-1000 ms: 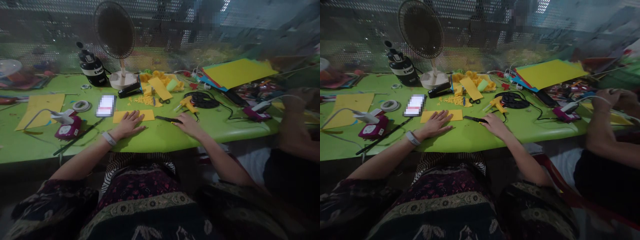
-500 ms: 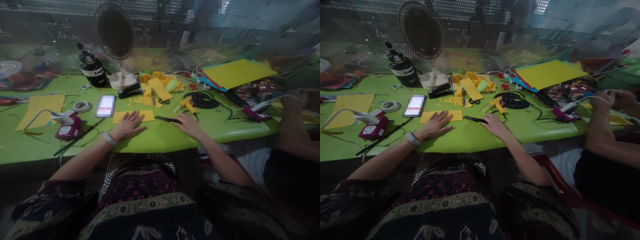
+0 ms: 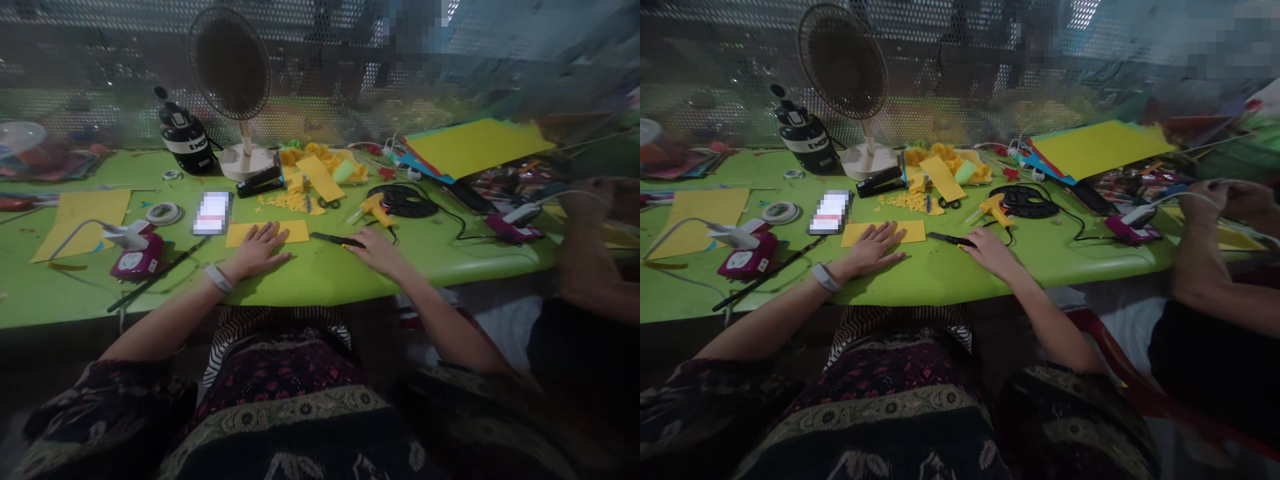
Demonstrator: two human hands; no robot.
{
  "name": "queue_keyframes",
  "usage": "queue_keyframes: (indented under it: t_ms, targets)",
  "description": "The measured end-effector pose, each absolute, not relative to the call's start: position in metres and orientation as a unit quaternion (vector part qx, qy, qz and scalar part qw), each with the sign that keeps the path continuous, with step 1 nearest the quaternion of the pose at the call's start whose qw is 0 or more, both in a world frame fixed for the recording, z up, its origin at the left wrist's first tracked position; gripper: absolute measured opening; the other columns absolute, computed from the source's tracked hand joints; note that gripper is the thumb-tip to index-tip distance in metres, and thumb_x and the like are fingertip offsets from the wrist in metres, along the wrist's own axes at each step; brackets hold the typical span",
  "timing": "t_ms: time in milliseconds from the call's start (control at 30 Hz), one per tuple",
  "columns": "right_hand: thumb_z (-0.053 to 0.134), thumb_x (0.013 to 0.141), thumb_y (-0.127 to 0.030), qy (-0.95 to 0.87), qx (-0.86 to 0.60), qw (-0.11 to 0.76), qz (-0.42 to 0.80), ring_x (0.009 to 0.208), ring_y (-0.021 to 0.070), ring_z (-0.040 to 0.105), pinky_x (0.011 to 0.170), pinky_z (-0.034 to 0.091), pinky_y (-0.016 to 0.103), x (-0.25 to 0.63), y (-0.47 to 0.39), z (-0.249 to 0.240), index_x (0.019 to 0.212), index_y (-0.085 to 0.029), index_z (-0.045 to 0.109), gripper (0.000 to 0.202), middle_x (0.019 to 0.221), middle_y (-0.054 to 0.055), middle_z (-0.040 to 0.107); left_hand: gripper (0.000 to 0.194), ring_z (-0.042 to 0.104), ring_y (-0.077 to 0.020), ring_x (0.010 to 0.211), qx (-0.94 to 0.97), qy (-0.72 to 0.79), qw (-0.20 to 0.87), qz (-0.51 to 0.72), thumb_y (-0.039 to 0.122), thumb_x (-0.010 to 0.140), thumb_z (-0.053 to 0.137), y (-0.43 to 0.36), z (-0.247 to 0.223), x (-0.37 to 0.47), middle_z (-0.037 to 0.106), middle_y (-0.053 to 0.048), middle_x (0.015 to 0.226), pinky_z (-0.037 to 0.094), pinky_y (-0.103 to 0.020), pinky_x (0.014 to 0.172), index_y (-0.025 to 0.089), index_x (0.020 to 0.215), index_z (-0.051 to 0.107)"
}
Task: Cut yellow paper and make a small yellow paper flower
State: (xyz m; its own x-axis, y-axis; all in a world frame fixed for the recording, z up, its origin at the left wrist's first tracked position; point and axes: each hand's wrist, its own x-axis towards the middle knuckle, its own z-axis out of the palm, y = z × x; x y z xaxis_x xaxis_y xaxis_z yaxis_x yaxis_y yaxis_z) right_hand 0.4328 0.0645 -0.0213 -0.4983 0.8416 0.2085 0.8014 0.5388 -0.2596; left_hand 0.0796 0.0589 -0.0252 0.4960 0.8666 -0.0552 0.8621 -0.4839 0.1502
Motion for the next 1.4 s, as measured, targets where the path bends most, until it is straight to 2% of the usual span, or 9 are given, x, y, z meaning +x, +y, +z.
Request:
queue_keyframes:
  t_ms: [1200,1400]
  targets:
    - [0.057,0.1,-0.03,-0.883,-0.442,0.154,0.039,0.108,0.0312,0.062,0.093,0.052,0.047,0.41,0.068,-0.013,0.117,-0.02,0.074,0.026,0.111,0.014,0.069,0.081,0.014,-0.0296,0.16,0.863,0.5,0.075,0.023,0.072,0.1,0.026,0.059,-0.027,0.079,0.017,-0.008,0.173,0.008,-0.05,0.129,0.024,0.165,0.026]
    - [0.056,0.1,-0.029,-0.892,-0.43,0.137,0.039,0.109,0.0307,0.061,0.093,0.051,0.047,0.401,0.084,-0.013,0.119,-0.022,0.074,0.026,0.111,0.013,0.069,0.077,0.013,-0.0307,0.16,0.866,0.493,0.081,0.026,0.073,0.1,0.026,0.059,-0.027,0.078,0.017,-0.006,0.173,0.009,-0.052,0.129,0.03,0.165,0.025]
